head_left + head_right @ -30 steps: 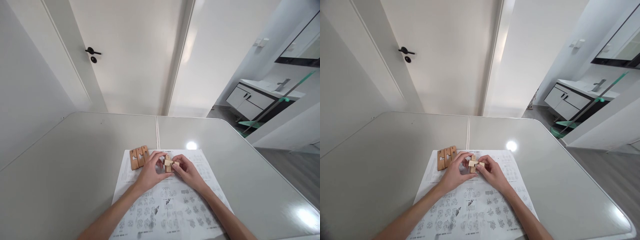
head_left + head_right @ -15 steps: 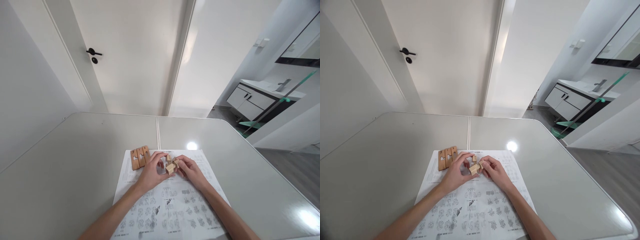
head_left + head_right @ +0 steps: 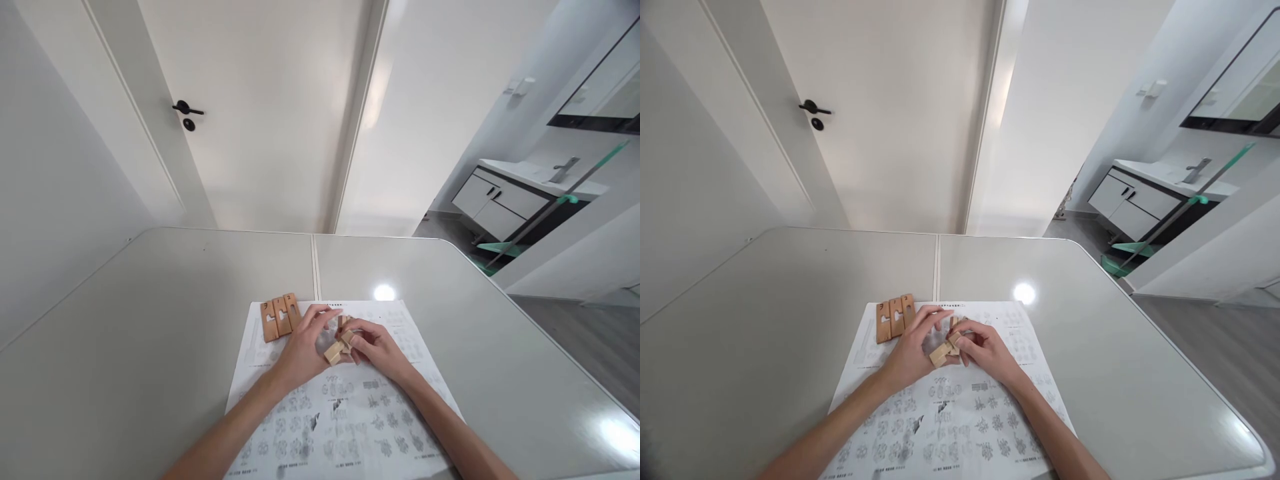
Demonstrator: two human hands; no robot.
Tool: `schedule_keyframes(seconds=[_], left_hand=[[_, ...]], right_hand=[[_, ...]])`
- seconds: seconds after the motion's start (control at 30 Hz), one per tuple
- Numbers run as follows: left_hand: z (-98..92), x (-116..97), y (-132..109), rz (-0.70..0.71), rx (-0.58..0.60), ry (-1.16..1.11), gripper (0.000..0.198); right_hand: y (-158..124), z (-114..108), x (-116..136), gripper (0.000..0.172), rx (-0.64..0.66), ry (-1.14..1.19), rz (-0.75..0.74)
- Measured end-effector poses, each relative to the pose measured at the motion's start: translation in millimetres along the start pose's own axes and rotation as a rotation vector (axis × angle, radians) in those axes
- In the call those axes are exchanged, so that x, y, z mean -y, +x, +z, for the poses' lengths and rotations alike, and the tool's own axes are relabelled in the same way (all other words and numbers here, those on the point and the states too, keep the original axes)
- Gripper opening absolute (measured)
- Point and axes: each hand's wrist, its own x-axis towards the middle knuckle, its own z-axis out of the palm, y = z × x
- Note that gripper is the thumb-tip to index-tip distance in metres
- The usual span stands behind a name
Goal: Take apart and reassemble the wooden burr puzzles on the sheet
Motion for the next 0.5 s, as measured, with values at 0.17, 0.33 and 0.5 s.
schedule_keyframes(seconds=[0.17,0.33,0.5], left_hand=[[-0.7,-2.2,-2.9,-0.123,0.057,-0.001,0.069],[-3.6,-8.9,-2.1,-0.112,0.118,-0.022,0.036],[-2.5,-4.3,0.1,-0.134,0.05,-0.101,0.037]], right_hand=[[1.4,-4.7,-1.5,0.039,-0.181,-0.071,0.046],[1.1,-4.8,0.6,0.038,-0.22,-0.089,0.048],[1.2,-3.7,1.4,0.042,-0.254,-0.097,0.032]])
